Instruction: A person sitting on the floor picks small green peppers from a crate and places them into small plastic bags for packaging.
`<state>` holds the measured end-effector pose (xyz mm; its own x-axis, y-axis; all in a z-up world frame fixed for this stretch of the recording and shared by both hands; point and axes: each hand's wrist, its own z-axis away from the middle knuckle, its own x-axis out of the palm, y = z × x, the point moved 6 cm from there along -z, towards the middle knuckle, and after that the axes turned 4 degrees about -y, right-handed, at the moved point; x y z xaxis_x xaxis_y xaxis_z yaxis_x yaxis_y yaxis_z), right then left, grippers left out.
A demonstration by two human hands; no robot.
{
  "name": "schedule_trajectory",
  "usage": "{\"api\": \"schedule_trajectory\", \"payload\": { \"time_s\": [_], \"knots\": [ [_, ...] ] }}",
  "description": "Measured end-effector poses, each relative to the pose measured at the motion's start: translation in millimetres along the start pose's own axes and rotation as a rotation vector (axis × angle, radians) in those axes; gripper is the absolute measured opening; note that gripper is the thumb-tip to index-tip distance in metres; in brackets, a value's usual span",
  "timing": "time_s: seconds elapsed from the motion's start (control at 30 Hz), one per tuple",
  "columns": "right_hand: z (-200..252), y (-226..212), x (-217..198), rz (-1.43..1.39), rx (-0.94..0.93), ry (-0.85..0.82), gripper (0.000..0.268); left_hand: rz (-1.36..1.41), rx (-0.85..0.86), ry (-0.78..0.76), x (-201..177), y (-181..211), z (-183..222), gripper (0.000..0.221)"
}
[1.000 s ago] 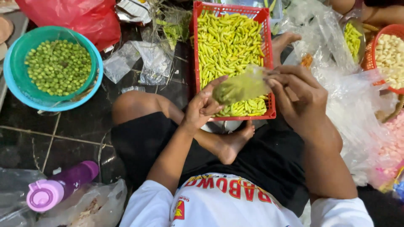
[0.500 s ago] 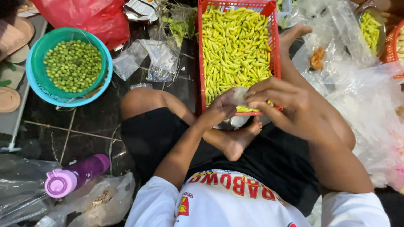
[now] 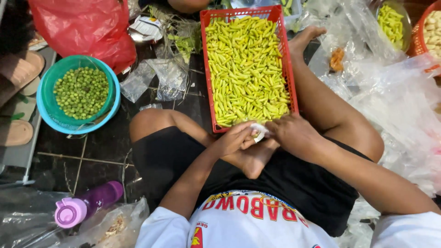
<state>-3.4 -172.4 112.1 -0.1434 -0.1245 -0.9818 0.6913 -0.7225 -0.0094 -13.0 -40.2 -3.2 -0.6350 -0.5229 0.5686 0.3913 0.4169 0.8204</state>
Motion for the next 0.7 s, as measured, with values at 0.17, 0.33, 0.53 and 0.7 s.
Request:
{"api": "schedule_trajectory", "payload": {
  "time_s": [0.17,0.33,0.53,0.7],
  "knots": [
    [48.2,-3.8,-86.5,-1.153,-0.01,-0.262,0.031,-0.455,-0.155,-0.053,62.2,66.7,24.6,0.02],
    [97.3,-8.2,40.5,-1.899,0.16,-0.106,0.043,-1.074,-0.221,-0.065,61.4,65.5,18.1,0.024],
    [88.7,-96.6,150.6,-2.776,0.129,-0.338,0.019,-1.086,-0.246,-0.164,95.7,57.7,4.5,0.044],
    [74.2,-73.4,109.6,-2.363,-0.018,-0.447,0.02,-0.997,-0.272,-0.204,122.3,70.6,9.0,0.049]
  ]
}}
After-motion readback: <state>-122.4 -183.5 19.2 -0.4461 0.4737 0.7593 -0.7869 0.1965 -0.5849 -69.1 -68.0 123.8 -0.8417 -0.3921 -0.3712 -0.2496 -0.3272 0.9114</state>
